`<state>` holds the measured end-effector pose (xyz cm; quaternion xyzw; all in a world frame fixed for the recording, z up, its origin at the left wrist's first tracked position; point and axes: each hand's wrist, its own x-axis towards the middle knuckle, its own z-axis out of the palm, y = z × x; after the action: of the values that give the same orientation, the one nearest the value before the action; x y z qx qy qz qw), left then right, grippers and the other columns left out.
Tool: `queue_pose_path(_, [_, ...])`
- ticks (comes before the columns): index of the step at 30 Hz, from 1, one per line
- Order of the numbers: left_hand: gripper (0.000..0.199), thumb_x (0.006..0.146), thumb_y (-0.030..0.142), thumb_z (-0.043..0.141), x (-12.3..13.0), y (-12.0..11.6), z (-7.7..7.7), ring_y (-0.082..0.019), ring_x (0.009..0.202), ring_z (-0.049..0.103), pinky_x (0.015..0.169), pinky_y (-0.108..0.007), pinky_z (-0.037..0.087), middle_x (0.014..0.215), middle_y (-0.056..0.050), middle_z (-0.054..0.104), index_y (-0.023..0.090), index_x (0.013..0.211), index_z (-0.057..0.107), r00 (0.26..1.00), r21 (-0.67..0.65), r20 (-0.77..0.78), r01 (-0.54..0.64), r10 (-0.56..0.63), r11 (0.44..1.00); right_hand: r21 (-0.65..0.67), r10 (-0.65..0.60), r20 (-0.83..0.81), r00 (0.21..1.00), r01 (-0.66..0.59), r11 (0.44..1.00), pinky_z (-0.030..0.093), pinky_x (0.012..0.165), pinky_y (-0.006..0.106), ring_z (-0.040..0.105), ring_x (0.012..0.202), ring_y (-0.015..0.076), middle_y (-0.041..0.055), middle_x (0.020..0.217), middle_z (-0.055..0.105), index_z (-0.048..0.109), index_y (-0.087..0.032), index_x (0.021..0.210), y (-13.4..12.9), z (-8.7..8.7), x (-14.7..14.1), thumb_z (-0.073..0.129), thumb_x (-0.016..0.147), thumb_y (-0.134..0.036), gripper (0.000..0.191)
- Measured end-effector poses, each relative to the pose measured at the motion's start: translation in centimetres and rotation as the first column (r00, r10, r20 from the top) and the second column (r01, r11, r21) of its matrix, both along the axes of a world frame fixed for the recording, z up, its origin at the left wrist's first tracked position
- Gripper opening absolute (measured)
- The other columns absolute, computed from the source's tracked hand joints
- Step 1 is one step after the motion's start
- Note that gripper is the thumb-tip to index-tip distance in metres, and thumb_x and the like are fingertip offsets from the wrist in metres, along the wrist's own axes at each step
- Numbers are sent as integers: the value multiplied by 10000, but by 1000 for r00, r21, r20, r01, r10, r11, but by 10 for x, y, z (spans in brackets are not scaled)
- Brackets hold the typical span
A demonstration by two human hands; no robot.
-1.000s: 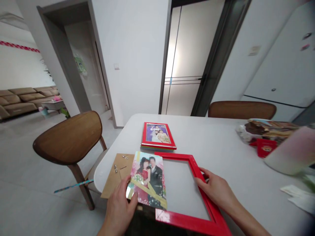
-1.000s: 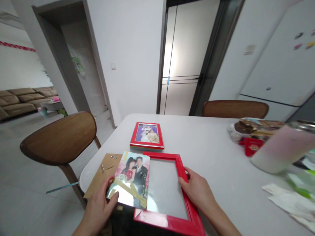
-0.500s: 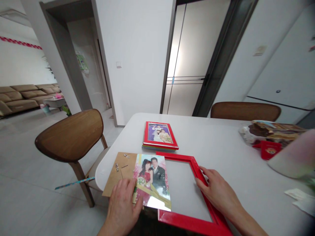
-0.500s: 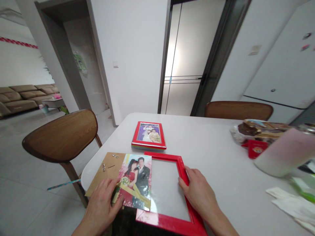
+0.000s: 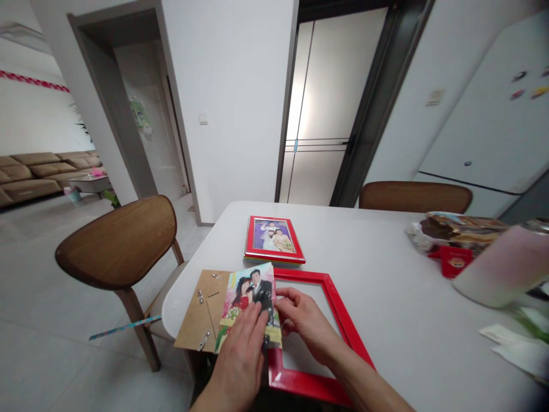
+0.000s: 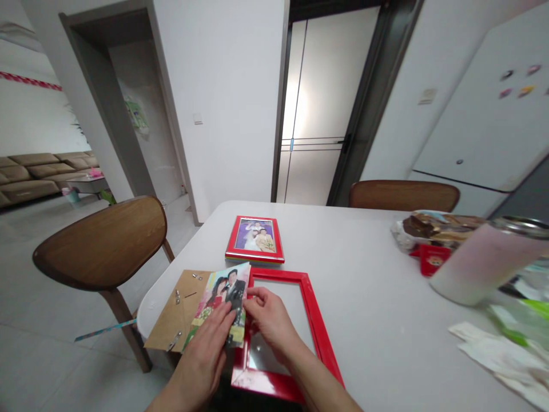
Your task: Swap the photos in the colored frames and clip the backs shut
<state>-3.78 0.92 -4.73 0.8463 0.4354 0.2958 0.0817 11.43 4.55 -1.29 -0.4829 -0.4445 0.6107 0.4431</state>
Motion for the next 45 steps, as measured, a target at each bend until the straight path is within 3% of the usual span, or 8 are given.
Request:
queue_pose_path(5, [386, 819, 145, 328, 13, -3, 26, -189, 1132, 410, 960, -341, 328, 1211, -72, 478, 162, 1202, 380, 776, -117, 606, -132, 176, 984, -33, -103, -200, 974, 99, 995, 452, 540, 241, 563, 629, 120, 55, 835, 598, 502, -150, 1017, -11, 10, -8, 549, 691, -349, 385])
queue_pose_path(10, [401, 839, 260, 303, 48, -14, 28, -196, 1041, 502, 868, -306, 425, 1121, -87, 554, 126, 1216, 340, 478, -447, 811, 133, 338, 884, -43, -215, -255, 943, 211, 977, 475, 584, 277, 604, 714, 178, 86, 866, 639, 478, -142, 1060, -12, -12, 17, 390, 762, -323, 360])
queue_pose_path(13, [497, 769, 192, 362, 52, -13, 19, -193, 1106, 442, 910, -307, 390, 1222, -119, 460, 89, 1246, 265, 528, -489, 781, 187, 333, 852, 13, -269, -56, 962, 270, 963, 474, 544, 273, 619, 684, 185, 88, 852, 654, 419, -139, 1137, -10, -15, 51, 350, 754, -271, 411])
queue_pose_path(20, [488, 685, 106, 424, 40, -14, -2, -223, 1178, 341, 993, -406, 278, 1272, -139, 391, 86, 1173, 409, 934, -412, 345, 61, 93, 909, -68, -160, 292, 943, 188, 980, 453, 485, 269, 617, 567, 188, 76, 679, 667, 423, -96, 1161, -1, -14, 89, 318, 709, -209, 477])
queue_pose_path(29, [457, 672, 98, 445, 40, -16, 3, -236, 1160, 366, 972, -418, 320, 1248, -130, 427, 98, 1128, 469, 998, -336, 47, 52, -39, 940, 201, -187, 637, 748, 73, 977, 442, 537, 250, 617, 624, 188, 52, 672, 665, 592, -137, 958, 11, -29, 95, 340, 707, -228, 367])
queue_pose_path(34, [457, 674, 107, 432, 39, -14, 6, -243, 1163, 361, 977, -425, 308, 1250, -130, 426, 92, 1128, 477, 997, -326, -19, 63, -73, 943, 252, -209, 810, 549, -3, 968, 424, 605, 259, 602, 711, 193, 68, 778, 660, 589, -148, 932, 11, -27, 100, 325, 737, -248, 343])
queue_pose_path(41, [449, 670, 98, 434, 43, -13, 9, -265, 1163, 358, 967, -460, 304, 1223, -138, 456, 90, 1115, 494, 993, -336, -50, 82, -105, 938, 259, -264, 964, -28, -113, 959, 373, 636, 326, 537, 810, 241, 147, 940, 571, 551, -132, 972, 5, -28, 88, 307, 785, -368, 388])
queue_pose_path(45, [484, 682, 107, 435, 23, -17, 11, -228, 1186, 328, 976, -404, 308, 1274, -130, 394, 94, 1166, 438, 991, -319, -22, 119, -133, 940, 315, -324, 942, -85, -102, 944, 364, 717, 413, 440, 1007, 300, 186, 1203, 416, 444, -124, 1134, 4, -39, 86, 307, 790, -366, 443])
